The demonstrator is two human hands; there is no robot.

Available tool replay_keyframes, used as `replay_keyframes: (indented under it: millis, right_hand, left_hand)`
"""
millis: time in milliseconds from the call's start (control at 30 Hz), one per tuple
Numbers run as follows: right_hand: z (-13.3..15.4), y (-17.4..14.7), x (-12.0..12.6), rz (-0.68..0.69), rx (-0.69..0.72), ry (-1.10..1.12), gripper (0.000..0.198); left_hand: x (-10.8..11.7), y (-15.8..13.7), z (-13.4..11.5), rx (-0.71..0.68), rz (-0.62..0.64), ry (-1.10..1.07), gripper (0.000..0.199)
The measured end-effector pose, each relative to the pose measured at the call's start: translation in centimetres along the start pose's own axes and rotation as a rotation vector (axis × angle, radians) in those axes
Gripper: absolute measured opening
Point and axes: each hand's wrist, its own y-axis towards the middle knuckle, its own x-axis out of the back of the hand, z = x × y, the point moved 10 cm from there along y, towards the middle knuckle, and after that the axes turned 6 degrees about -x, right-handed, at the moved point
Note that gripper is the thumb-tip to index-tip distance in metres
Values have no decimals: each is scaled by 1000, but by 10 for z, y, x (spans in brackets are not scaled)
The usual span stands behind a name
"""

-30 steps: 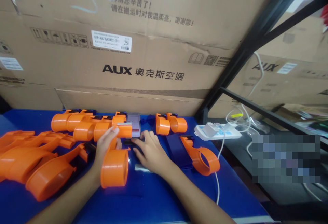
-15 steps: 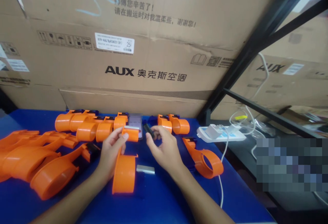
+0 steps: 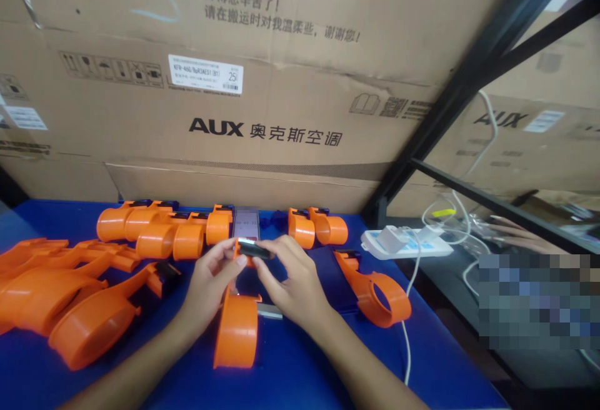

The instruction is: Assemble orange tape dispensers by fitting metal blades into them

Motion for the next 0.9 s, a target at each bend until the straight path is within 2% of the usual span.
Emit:
replay_keyframes:
  millis: [267,400,467,533,633,733,900]
  right_hand:
    - [-2,-1,-6,87,-53,41,26]
    - [0,-3,-7,146,-72,129,44]
    - [-5,-3,-6,113,-102,208,47]
    - [-17,-3,-5,28,-163,244,40]
    - [-45,-4,-11,-72,-294,175,37]
    - [-71,-6,-33,-16,-384,121,52]
    - [-108,-8,-59,85,-508,84,62]
  left_hand:
    - [-10,-3,6,78,48,-44,43]
    - [-7,-4,7,156,2,-65,41]
    - [-4,-3,5,172,-9,-54,39]
    - [1,-1,4,178,-25,-52,38]
    - [11,2,8,218,-78,-74,38]
    - [16,3,16,271,-97,-101,42]
    - [15,3,19,289,-91,-123,43]
